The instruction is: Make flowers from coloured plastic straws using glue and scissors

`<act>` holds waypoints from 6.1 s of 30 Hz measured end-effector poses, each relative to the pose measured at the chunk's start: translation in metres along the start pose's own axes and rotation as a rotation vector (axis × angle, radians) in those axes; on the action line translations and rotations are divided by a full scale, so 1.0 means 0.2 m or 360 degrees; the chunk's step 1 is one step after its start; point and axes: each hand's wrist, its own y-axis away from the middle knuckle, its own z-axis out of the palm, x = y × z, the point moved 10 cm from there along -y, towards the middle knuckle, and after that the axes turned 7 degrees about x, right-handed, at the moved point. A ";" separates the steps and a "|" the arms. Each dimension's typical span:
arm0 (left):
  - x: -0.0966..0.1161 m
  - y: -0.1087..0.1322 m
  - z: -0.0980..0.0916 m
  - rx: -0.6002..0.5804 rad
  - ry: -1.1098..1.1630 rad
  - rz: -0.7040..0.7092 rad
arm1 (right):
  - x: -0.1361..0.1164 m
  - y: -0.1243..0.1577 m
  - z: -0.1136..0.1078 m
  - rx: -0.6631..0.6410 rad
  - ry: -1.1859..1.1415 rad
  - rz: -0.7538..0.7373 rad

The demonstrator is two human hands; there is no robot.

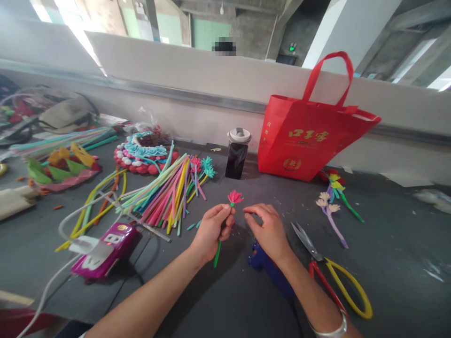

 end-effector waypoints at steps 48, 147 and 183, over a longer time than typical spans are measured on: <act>0.00 0.02 0.00 0.0109 -0.0395 0.0145 | -0.18 -0.01 -0.15 0.0121 0.0073 -0.0325; -0.01 0.02 0.03 -0.0054 -0.0018 -0.0076 | -0.17 0.00 -0.20 0.0392 0.0041 -0.0237; 0.06 0.00 -0.01 0.0033 -0.0059 0.0208 | 0.00 0.19 -0.07 -0.0263 0.0178 0.0022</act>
